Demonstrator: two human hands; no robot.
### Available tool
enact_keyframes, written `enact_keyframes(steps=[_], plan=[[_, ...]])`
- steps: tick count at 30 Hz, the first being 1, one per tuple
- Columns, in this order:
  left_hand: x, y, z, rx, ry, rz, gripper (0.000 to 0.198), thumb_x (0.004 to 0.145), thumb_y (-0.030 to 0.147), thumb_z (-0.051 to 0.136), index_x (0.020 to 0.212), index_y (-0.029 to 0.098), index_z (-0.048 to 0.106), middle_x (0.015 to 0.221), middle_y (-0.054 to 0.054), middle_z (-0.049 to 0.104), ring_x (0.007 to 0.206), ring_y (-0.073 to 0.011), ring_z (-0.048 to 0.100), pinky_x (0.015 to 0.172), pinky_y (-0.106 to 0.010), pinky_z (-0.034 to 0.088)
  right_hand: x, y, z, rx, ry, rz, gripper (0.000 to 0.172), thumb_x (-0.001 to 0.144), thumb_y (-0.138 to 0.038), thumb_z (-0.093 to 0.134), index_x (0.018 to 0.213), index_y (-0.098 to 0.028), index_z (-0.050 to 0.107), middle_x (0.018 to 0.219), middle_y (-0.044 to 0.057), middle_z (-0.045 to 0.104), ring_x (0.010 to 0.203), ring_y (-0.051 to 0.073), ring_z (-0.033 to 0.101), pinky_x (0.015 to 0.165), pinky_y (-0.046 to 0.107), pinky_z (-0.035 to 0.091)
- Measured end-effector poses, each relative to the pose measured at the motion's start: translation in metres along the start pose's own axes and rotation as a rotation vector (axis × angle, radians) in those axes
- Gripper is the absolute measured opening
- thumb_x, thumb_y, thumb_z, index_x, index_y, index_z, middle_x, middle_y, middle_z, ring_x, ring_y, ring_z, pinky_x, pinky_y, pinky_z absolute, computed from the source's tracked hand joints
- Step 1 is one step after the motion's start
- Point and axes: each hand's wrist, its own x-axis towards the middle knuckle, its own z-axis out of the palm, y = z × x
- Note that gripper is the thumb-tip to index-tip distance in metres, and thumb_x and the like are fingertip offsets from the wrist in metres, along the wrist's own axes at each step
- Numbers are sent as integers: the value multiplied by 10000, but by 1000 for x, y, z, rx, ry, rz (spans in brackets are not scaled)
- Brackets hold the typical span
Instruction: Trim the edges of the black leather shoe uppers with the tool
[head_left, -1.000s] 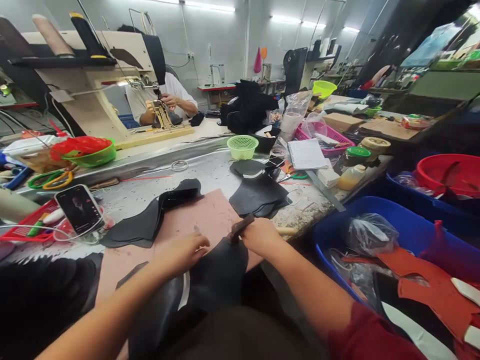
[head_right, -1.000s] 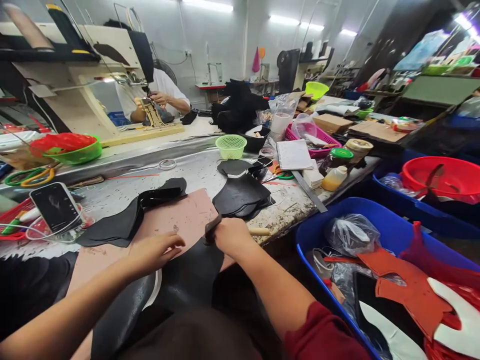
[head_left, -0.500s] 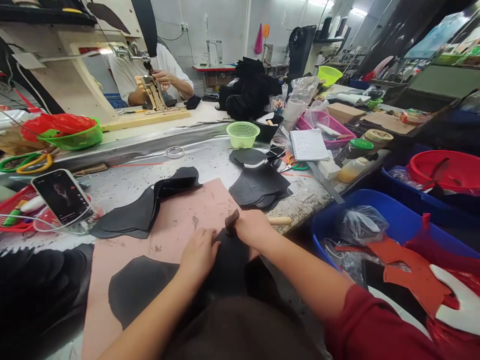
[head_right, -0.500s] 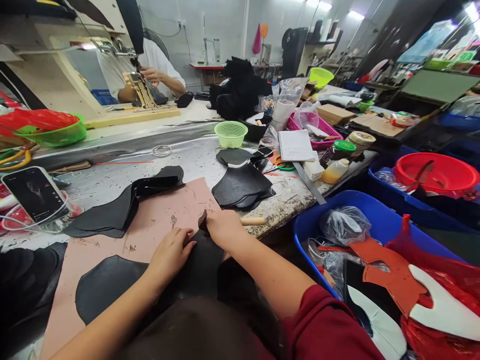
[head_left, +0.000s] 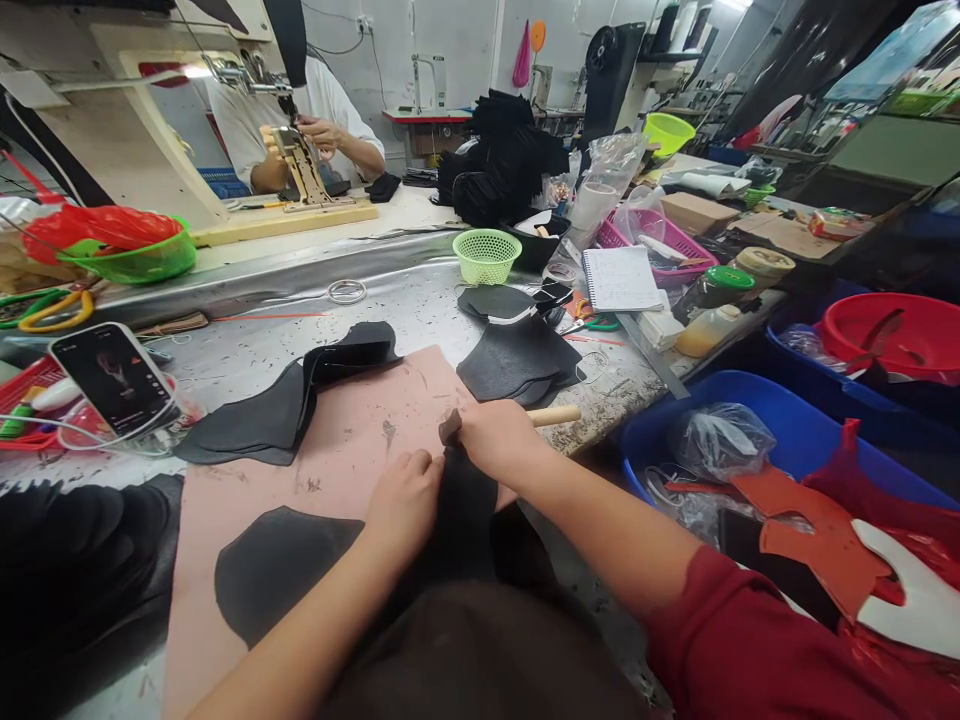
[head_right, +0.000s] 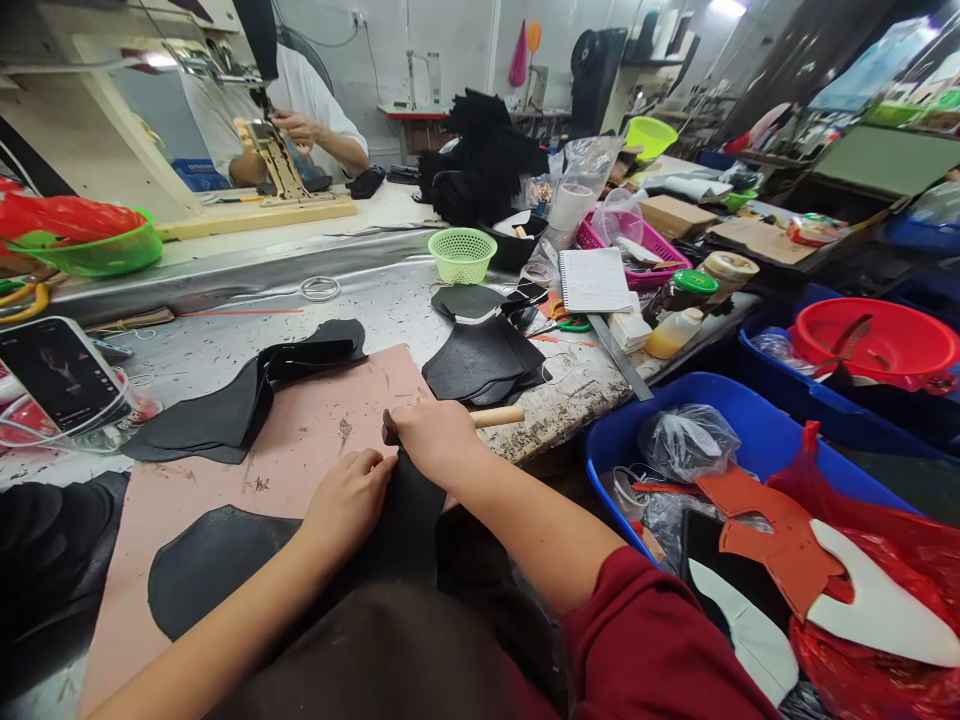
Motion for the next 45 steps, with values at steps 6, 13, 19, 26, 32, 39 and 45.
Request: enact_keyframes(steps=[6, 13, 19, 26, 32, 39, 45], plan=[[2, 0, -12, 59, -73, 21, 325, 773, 29, 356, 971, 133, 592, 849, -100, 556, 770, -208, 510, 695, -321, 424, 4, 0, -3, 18, -74, 8, 195, 768, -150, 443, 763, -152, 638, 683, 81, 659, 713, 188, 628, 580, 238, 414], [3, -11, -11, -100, -58, -35, 260, 847, 150, 352, 873, 160, 610, 807, -75, 578, 808, -197, 545, 722, -299, 426, 2, 11, 7, -4, -47, 65, 210, 743, -154, 436, 809, -164, 636, 732, 84, 663, 696, 218, 631, 562, 272, 426], [1, -18, -14, -171, -64, 11, 244, 834, 155, 380, 859, 172, 622, 803, -64, 596, 804, -196, 556, 721, -295, 429, -6, 5, 7, 13, -32, 70, 239, 773, -165, 405, 844, -181, 632, 778, 88, 662, 709, 211, 627, 570, 274, 430], [-5, -29, -15, -229, -115, 73, 275, 792, 109, 392, 908, 185, 630, 848, -57, 601, 827, -188, 559, 749, -292, 430, -12, -7, 5, 33, -76, 52, 238, 774, -170, 413, 854, -179, 637, 805, 89, 663, 724, 203, 620, 573, 269, 426], [-16, -36, -15, -240, -119, 90, 305, 786, 124, 371, 927, 195, 632, 839, -53, 595, 818, -189, 554, 737, -296, 438, -13, -17, 4, 60, -138, 46, 186, 730, -150, 468, 784, -175, 644, 733, 71, 664, 684, 186, 612, 552, 243, 405], [-28, -42, -16, -291, -132, 79, 313, 785, 128, 354, 903, 196, 636, 851, -49, 595, 815, -181, 547, 753, -298, 429, -12, -27, 7, 71, -154, -20, 187, 730, -151, 467, 787, -170, 644, 745, 70, 664, 697, 183, 607, 598, 256, 406], [-40, -48, -13, -331, -104, 66, 300, 796, 131, 347, 851, 178, 639, 815, -58, 591, 804, -184, 552, 740, -292, 433, -15, -40, 3, 94, -162, -15, 242, 766, -148, 430, 895, -167, 634, 837, 85, 668, 751, 183, 607, 616, 255, 401]])
